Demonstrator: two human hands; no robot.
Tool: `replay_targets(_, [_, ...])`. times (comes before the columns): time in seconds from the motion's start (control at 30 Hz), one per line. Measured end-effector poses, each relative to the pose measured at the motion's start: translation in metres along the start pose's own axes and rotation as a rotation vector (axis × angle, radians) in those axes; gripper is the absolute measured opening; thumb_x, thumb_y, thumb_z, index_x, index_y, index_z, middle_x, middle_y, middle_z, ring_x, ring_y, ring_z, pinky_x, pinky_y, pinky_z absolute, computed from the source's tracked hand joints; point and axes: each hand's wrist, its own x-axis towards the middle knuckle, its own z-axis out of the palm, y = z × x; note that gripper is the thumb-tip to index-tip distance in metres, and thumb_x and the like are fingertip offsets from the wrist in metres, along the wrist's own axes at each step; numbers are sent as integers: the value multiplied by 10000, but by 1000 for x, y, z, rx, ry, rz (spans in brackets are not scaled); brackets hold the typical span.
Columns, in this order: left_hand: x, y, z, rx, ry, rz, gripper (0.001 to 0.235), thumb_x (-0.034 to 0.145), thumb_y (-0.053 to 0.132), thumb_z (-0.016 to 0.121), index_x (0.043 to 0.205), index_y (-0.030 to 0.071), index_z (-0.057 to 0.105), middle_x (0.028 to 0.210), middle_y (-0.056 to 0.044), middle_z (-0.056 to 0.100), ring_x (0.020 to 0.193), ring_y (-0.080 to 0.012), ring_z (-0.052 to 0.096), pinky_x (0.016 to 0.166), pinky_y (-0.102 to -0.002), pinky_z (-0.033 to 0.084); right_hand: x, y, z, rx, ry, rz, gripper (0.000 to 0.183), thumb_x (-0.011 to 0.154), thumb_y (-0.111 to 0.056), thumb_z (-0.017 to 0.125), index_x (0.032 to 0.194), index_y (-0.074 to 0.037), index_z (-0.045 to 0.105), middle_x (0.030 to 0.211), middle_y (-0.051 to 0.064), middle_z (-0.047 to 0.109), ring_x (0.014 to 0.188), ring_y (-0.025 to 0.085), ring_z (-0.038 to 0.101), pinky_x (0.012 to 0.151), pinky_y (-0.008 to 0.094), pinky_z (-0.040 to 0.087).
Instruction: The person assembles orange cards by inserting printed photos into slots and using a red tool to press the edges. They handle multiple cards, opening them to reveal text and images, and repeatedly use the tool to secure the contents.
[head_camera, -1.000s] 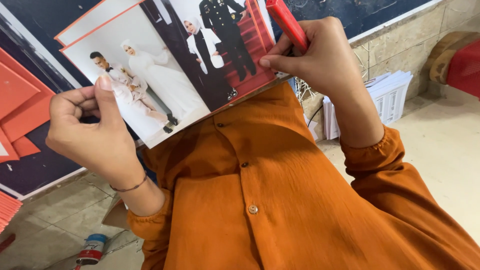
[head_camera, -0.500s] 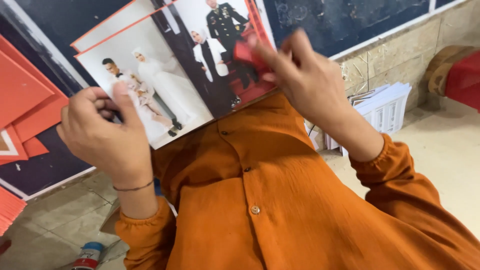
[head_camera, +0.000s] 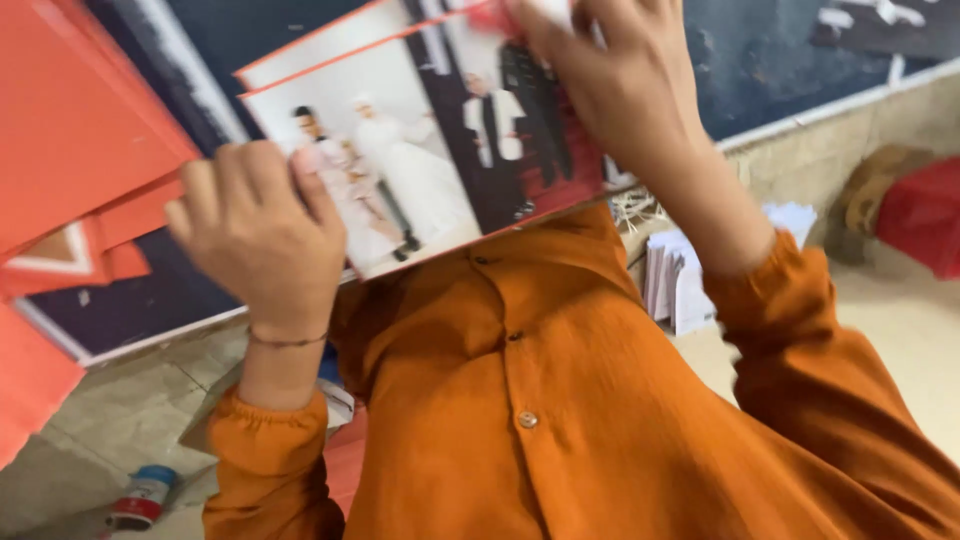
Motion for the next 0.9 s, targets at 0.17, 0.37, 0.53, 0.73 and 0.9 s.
replay_targets(0.17, [6,-18,0,-104,87,110,415,1239,347,460,905,121,559,885,-69,503,794,-272,469,700,-408,312,-40,-64,-5,-120,-59,-36,316,1171,-168,907,1470,-251,846,1027,-40,551,905,243,476,865,355,433])
replay_targets(0.37, [-3,-25,-24,-409,128,72,331,1204,264,667,934,76,636,886,-64,670,784,-242,548,733,-360,363,3,-70,23,-674,-396,-314,754,1147,-241,773,1765,-451,396,621,-132,189,504,64,277,584,306,461])
replay_targets(0.53, [-44,-27,-52,-646,25,-120,103,1155,129,667,1162,27,683,1088,-81,766,978,-287,717,849,-417,479,31,-135,28,-61,-258,-386,528,1188,-122,574,1686,-290,525,1106,-27,546,940,254,510,783,406,454])
replay_targets(0.73, [-78,-15,-51,-689,100,-234,137,1155,159,612,1130,24,624,1147,-154,724,1012,-330,685,895,-444,496,117,-139,64,-167,84,-304,525,1115,66,693,1566,-184,596,1167,37,564,965,224,548,800,364,523])
replay_targets(0.9, [-74,-15,-57,-821,157,-357,145,1143,107,579,1218,-15,557,1188,-201,701,1079,-358,655,903,-430,505,48,-176,50,-268,-86,-398,582,1141,-72,659,1662,-273,497,1161,-1,479,927,179,518,615,294,484])
